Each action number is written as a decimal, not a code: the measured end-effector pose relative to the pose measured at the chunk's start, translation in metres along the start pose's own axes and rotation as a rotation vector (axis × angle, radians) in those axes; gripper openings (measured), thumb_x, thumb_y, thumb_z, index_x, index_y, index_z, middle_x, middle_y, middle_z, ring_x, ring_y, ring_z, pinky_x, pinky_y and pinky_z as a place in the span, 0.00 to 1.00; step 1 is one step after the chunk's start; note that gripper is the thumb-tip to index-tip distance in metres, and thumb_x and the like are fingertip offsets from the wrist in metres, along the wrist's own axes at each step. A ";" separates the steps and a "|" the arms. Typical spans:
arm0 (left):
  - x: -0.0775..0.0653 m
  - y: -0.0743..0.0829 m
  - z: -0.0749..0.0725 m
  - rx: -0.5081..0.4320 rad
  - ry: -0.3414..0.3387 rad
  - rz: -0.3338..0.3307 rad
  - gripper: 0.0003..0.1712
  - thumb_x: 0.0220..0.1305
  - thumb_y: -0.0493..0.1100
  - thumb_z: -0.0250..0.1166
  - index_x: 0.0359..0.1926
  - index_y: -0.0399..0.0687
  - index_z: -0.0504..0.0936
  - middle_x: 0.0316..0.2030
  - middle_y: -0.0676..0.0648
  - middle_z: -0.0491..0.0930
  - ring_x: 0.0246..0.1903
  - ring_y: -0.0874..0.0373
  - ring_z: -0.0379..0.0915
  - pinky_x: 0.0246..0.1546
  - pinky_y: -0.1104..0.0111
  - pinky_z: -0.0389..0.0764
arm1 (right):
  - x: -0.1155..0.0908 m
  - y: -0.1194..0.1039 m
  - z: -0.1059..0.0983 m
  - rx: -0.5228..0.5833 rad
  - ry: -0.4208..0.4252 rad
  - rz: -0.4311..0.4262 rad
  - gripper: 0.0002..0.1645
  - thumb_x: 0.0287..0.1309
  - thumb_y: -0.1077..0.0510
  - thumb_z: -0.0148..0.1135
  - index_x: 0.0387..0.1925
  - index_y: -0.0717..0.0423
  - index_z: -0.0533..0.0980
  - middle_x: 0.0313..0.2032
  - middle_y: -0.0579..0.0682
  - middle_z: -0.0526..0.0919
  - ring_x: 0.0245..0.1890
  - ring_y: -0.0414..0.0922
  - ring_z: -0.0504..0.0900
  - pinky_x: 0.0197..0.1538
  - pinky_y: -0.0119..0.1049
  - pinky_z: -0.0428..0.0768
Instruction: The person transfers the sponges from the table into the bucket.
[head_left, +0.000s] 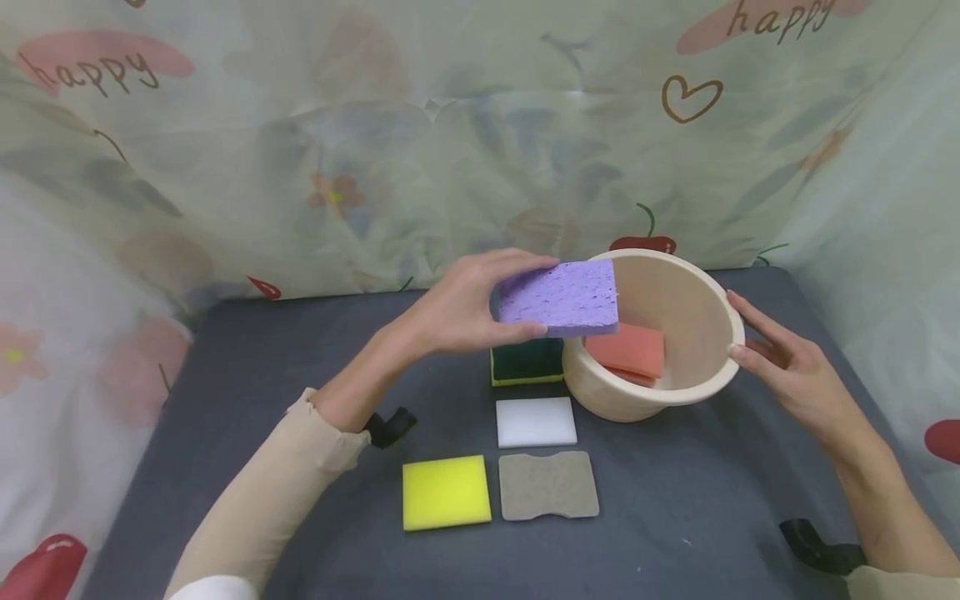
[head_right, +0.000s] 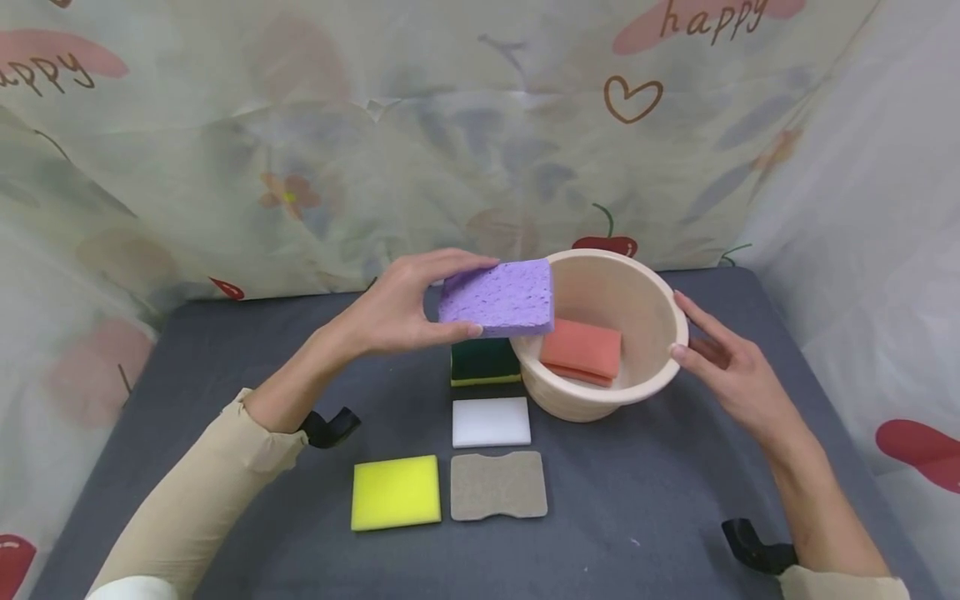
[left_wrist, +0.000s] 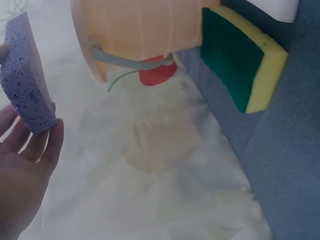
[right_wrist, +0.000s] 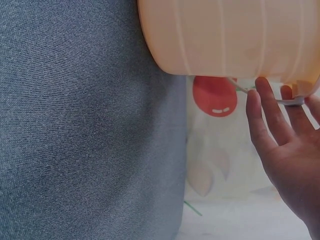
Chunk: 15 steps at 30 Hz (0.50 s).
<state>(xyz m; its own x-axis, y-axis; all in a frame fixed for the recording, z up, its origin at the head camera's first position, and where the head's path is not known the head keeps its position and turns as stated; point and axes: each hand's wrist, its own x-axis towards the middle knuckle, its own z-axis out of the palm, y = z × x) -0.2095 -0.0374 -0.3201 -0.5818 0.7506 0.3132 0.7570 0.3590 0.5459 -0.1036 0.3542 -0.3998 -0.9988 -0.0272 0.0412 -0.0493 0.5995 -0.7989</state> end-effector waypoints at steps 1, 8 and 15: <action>0.002 0.001 0.000 -0.004 0.000 0.007 0.38 0.58 0.54 0.71 0.68 0.50 0.73 0.62 0.50 0.75 0.57 0.61 0.71 0.51 0.65 0.73 | 0.000 0.000 0.000 0.001 0.001 0.001 0.43 0.69 0.55 0.60 0.77 0.32 0.52 0.76 0.40 0.54 0.57 0.21 0.70 0.48 0.14 0.68; 0.018 0.008 0.004 -0.006 -0.002 0.046 0.38 0.57 0.53 0.72 0.67 0.49 0.74 0.61 0.49 0.76 0.56 0.61 0.72 0.49 0.67 0.73 | 0.001 0.001 0.000 0.003 -0.002 -0.011 0.42 0.70 0.55 0.60 0.77 0.33 0.51 0.76 0.41 0.54 0.60 0.25 0.71 0.49 0.14 0.68; 0.030 0.013 0.009 0.000 -0.016 0.060 0.38 0.56 0.53 0.73 0.67 0.49 0.74 0.60 0.49 0.77 0.56 0.62 0.71 0.50 0.69 0.73 | 0.000 -0.001 -0.001 -0.019 0.001 0.033 0.42 0.69 0.53 0.60 0.76 0.29 0.51 0.76 0.38 0.54 0.66 0.37 0.70 0.55 0.22 0.69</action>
<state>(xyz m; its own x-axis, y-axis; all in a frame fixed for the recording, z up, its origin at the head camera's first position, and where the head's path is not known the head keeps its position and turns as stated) -0.2142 -0.0053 -0.3101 -0.5305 0.7797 0.3328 0.7903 0.3129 0.5268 -0.1034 0.3541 -0.3986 -0.9999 -0.0067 0.0155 -0.0164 0.6153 -0.7881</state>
